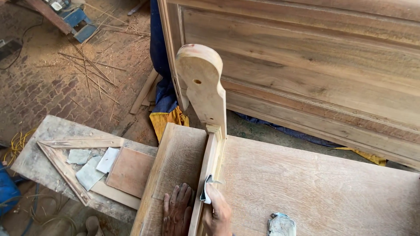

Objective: Sanding the surfaces and edges of a wooden furniture component using sandpaper.

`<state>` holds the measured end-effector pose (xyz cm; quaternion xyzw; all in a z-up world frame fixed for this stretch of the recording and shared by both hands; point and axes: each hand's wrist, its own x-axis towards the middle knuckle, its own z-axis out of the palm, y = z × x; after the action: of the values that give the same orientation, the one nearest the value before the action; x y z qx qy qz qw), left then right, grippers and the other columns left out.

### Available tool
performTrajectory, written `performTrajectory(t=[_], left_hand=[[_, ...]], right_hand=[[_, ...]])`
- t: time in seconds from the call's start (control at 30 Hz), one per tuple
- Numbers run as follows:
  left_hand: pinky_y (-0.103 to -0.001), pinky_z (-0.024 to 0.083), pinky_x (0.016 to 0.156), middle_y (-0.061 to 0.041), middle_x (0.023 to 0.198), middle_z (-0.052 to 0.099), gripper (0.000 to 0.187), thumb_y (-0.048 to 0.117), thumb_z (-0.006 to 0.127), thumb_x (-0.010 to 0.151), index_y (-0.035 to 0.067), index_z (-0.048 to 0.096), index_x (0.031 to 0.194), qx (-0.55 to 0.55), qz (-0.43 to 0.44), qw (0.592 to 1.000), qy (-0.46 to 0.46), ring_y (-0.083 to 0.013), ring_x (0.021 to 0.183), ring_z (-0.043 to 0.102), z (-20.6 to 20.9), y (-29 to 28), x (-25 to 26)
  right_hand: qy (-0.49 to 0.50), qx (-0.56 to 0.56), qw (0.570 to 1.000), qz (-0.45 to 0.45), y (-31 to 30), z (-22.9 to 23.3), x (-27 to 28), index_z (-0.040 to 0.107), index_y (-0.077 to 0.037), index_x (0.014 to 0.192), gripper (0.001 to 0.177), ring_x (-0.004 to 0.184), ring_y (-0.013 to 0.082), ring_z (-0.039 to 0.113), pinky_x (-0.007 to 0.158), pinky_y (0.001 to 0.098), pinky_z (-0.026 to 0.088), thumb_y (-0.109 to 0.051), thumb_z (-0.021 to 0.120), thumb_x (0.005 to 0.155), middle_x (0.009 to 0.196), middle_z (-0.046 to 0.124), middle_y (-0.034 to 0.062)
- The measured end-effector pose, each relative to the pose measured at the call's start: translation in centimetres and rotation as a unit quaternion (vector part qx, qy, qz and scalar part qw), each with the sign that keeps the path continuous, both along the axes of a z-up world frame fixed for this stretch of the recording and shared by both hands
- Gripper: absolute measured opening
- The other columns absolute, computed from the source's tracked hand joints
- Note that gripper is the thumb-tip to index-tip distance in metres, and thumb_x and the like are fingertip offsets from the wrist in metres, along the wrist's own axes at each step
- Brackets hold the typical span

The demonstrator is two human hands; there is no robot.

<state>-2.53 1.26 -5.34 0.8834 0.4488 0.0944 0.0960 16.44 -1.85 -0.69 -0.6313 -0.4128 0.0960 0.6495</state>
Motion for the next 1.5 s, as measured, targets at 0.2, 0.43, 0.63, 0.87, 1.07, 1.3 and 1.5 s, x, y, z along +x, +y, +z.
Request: performTrajectory(t=[0.2, 0.43, 0.63, 0.87, 1.07, 1.3, 1.5], left_hand=[[-0.056, 0.002, 0.123, -0.011, 0.165, 0.034, 0.057, 0.028, 0.042, 0.101, 0.009, 0.039, 0.155, -0.033, 0.009, 0.999, -0.011, -0.0321, 0.155, 0.019, 1.5, -0.2, 0.5], [-0.057, 0.003, 0.122, -0.011, 0.165, 0.032, 0.058, 0.029, 0.041, 0.101, 0.009, 0.038, 0.155, -0.033, 0.011, 0.999, -0.008, -0.0317, 0.154, 0.019, 1.3, -0.5, 0.8], [-0.057, 0.002, 0.123, -0.01, 0.165, 0.032, 0.057, 0.028, 0.039, 0.101, 0.009, 0.038, 0.155, -0.015, 0.005, 1.0, -0.009, -0.0322, 0.154, 0.02, 2.5, -0.7, 1.1], [-0.056, 0.003, 0.123, -0.01, 0.165, 0.032, 0.058, 0.027, 0.04, 0.1, 0.009, 0.037, 0.156, -0.037, 0.013, 0.999, -0.015, -0.0317, 0.154, 0.019, 3.9, -0.8, 1.8], [-0.054, 0.003, 0.124, -0.009, 0.166, 0.03, 0.059, 0.025, 0.04, 0.1, 0.01, 0.035, 0.157, -0.028, 0.011, 0.999, -0.017, -0.0307, 0.155, 0.019, 3.7, -0.8, 1.7], [-0.054, 0.003, 0.123, -0.009, 0.166, 0.029, 0.06, 0.025, 0.041, 0.099, 0.01, 0.034, 0.157, -0.023, 0.012, 1.0, 0.0, -0.0301, 0.155, 0.018, 4.5, -0.4, 2.2], [-0.054, 0.001, 0.123, -0.008, 0.166, 0.029, 0.059, 0.025, 0.039, 0.1, 0.011, 0.035, 0.157, -0.035, 0.015, 0.999, 0.0, -0.0293, 0.155, 0.017, 3.9, -0.5, 1.9]], right_hand=[[0.137, -0.102, 0.984, -0.043, 5.0, 0.4, 6.4, 0.066, -0.003, 0.096, 0.01, 0.059, 0.0169, 0.056, 0.05, 0.0324, 0.05, -0.001, 0.056, 0.098, 0.078, 0.067, 0.0099], [-0.143, -0.032, 0.984, -0.103, 3.9, 0.6, 2.1, 0.069, 0.0, 0.111, 0.027, 0.085, 0.0211, 0.056, 0.074, 0.0379, 0.05, 0.0, 0.06, 0.085, 0.093, 0.065, 0.0071], [0.119, -0.047, 0.99, 0.053, -0.7, 3.6, -1.9, 0.048, 0.007, 0.146, 0.049, 0.144, 0.0387, 0.044, 0.118, 0.0445, 0.03, 0.005, 0.045, 0.097, 0.154, 0.048, 0.0254], [0.1, -0.003, 0.995, 0.023, 3.3, 1.9, 0.5, 0.049, 0.006, 0.147, 0.048, 0.141, 0.0347, 0.051, 0.117, 0.0407, 0.037, 0.0, 0.041, 0.1, 0.15, 0.055, 0.0269], [0.088, -0.462, 0.882, 0.027, 1.7, 3.9, 0.6, 0.071, -0.015, 0.131, 0.032, 0.087, 0.0375, 0.071, 0.081, 0.0431, 0.058, -0.011, 0.047, 0.111, 0.095, 0.075, 0.0211], [-0.053, -0.043, 0.996, -0.051, 4.3, -0.5, 1.9, 0.06, -0.002, 0.103, 0.011, 0.075, 0.025, 0.054, 0.065, 0.038, 0.044, 0.001, 0.054, 0.095, 0.088, 0.055, 0.0135], [-0.038, -0.032, 0.998, -0.037, 2.6, 2.2, 1.0, 0.06, -0.001, 0.099, 0.007, 0.076, 0.0258, 0.051, 0.066, 0.0387, 0.042, 0.001, 0.053, 0.097, 0.087, 0.053, 0.0128]])
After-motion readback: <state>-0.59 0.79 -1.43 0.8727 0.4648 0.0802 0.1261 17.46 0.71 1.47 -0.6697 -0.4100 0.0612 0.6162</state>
